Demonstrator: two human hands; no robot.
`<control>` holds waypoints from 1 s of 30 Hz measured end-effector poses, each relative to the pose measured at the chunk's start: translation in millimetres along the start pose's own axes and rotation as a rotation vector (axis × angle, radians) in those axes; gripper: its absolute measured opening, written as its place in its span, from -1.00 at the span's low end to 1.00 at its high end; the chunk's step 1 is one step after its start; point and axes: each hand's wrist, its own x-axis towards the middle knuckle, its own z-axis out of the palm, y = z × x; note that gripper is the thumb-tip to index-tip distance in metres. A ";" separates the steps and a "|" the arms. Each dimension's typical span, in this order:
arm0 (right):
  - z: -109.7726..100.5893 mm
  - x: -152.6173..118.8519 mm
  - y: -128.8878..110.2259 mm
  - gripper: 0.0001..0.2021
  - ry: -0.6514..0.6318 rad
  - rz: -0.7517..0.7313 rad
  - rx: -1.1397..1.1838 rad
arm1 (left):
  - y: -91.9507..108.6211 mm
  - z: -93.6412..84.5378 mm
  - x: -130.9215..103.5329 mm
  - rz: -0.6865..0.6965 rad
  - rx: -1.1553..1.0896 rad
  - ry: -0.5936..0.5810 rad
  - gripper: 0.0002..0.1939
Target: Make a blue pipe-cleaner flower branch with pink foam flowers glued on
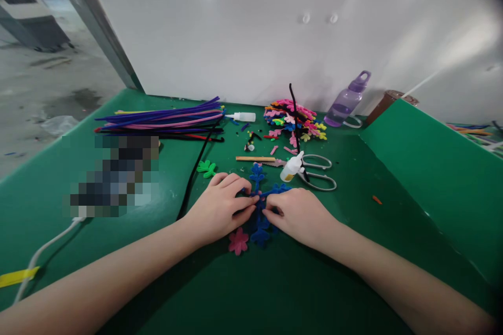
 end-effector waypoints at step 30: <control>-8.2 7.8 21.3 -0.85 0.119 -0.031 0.004 | -0.2 2.1 -0.8 0.040 0.033 0.019 -0.78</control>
